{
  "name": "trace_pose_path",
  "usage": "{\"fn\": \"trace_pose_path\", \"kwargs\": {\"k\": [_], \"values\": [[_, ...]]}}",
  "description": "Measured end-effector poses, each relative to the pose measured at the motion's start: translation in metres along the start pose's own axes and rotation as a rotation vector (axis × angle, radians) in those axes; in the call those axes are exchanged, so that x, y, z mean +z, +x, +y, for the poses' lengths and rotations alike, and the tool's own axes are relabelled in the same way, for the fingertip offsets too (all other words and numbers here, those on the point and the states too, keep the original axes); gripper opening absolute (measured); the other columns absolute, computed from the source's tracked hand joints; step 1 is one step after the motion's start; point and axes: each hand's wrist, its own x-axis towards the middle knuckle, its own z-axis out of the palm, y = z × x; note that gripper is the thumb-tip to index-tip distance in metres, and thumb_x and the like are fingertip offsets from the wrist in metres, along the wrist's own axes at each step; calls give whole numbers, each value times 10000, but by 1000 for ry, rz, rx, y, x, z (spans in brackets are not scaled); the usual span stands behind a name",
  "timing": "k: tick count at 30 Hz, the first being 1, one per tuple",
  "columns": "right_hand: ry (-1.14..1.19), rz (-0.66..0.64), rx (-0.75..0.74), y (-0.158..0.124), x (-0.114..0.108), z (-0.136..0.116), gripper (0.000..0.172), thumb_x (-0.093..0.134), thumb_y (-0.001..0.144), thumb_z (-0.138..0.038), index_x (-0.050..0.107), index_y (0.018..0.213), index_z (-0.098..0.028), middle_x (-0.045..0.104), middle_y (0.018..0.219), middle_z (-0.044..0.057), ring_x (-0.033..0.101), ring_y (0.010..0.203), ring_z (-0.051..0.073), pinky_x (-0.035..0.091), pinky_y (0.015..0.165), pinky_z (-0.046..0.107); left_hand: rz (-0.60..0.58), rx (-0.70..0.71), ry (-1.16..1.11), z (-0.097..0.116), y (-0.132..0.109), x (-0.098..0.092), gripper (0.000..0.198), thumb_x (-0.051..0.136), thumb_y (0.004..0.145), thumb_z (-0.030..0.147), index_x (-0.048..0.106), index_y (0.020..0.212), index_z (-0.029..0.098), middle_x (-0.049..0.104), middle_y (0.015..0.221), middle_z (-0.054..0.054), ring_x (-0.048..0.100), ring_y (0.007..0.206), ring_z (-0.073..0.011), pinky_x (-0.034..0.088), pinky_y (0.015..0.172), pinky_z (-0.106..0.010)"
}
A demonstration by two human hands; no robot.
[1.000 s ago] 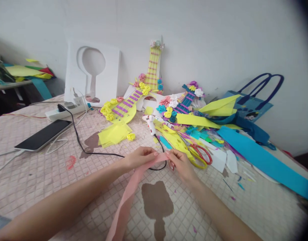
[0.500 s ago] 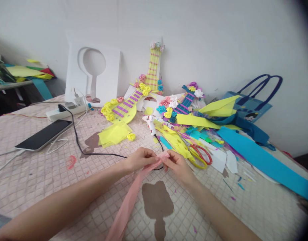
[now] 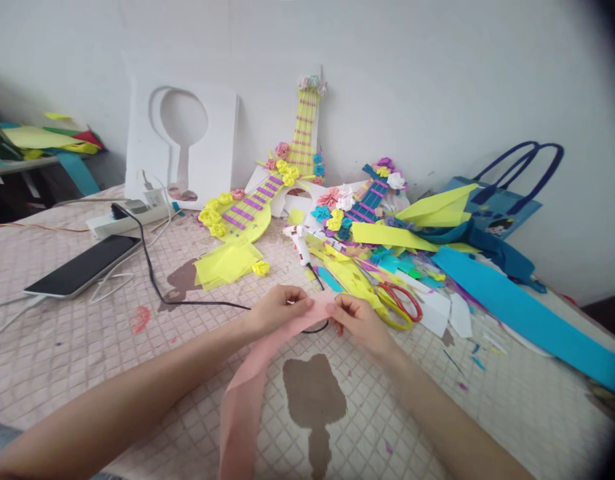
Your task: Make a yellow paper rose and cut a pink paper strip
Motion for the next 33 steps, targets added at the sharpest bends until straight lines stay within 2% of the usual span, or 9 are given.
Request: {"fn": "trace_pose_path", "kwargs": {"k": [2, 6, 8, 11, 15, 19, 23, 28, 33], "values": [[-133, 87, -19, 3, -23, 3, 345, 526, 832, -506, 526, 683, -194, 496, 550, -40, 472, 494, 108, 374, 514, 251, 8, -16, -1, 2, 0, -2, 380, 571, 756, 509, 540, 646, 146, 443, 553, 40, 380, 515, -80, 251, 454, -193], [-598, 403, -10, 5, -86, 19, 305, 550, 791, -490, 511, 688, -206, 554, 602, -14, 511, 554, 139, 361, 546, 267, 13, -55, -13, 3, 1, -8, 387, 583, 745, 530, 537, 668, 154, 429, 555, 51, 362, 497, -72, 240, 451, -193], [-851, 444, 64, 3, -112, 31, 277, 606, 731, -462, 493, 689, -212, 587, 645, 0, 539, 606, 162, 342, 548, 268, 8, -74, -14, 2, 2, -11, 385, 597, 736, 534, 543, 681, 157, 432, 564, 51, 362, 496, -70, 237, 450, -194], [-1008, 354, 158, 0, -132, 45, 307, 630, 682, -475, 461, 724, -222, 581, 661, -3, 534, 599, 165, 325, 524, 260, 4, -67, 12, 2, 3, -16, 391, 600, 735, 540, 551, 681, 156, 437, 572, 47, 364, 502, -70, 236, 449, -194], [-1075, 318, 202, -3, -131, 47, 344, 629, 673, -469, 454, 836, -221, 600, 746, 12, 557, 622, 177, 323, 520, 258, -10, -59, 50, 5, 3, -19, 394, 603, 742, 536, 553, 679, 151, 425, 568, 46, 348, 499, -65, 226, 439, -188], [-1123, 335, 217, -5, -127, 38, 364, 599, 704, -485, 467, 911, -215, 618, 728, 20, 567, 612, 197, 304, 511, 261, -25, -71, 76, 7, 3, -20, 410, 591, 750, 551, 560, 697, 146, 431, 578, 40, 349, 500, -66, 223, 433, -186], [-1000, 371, 199, -8, -127, 29, 324, 563, 753, -434, 465, 964, -209, 620, 684, 9, 587, 600, 192, 325, 516, 260, -22, -80, 110, 2, 4, -20, 401, 559, 781, 549, 571, 741, 150, 434, 582, 39, 337, 496, -68, 217, 433, -192], [-1073, 198, 210, -8, -125, 27, 359, 663, 677, -419, 455, 901, -231, 616, 727, 3, 587, 651, 198, 309, 516, 252, -33, -71, 122, -1, 6, -20, 399, 544, 791, 545, 575, 765, 148, 435, 598, 41, 353, 516, -75, 233, 464, -202], [-1169, 143, 244, -6, -116, 26, 431, 645, 686, -367, 474, 1051, -214, 629, 754, 31, 599, 703, 219, 295, 519, 248, -34, -80, 137, 0, 7, -20, 403, 552, 785, 547, 567, 753, 145, 454, 621, 37, 373, 539, -78, 253, 492, -200]]}}
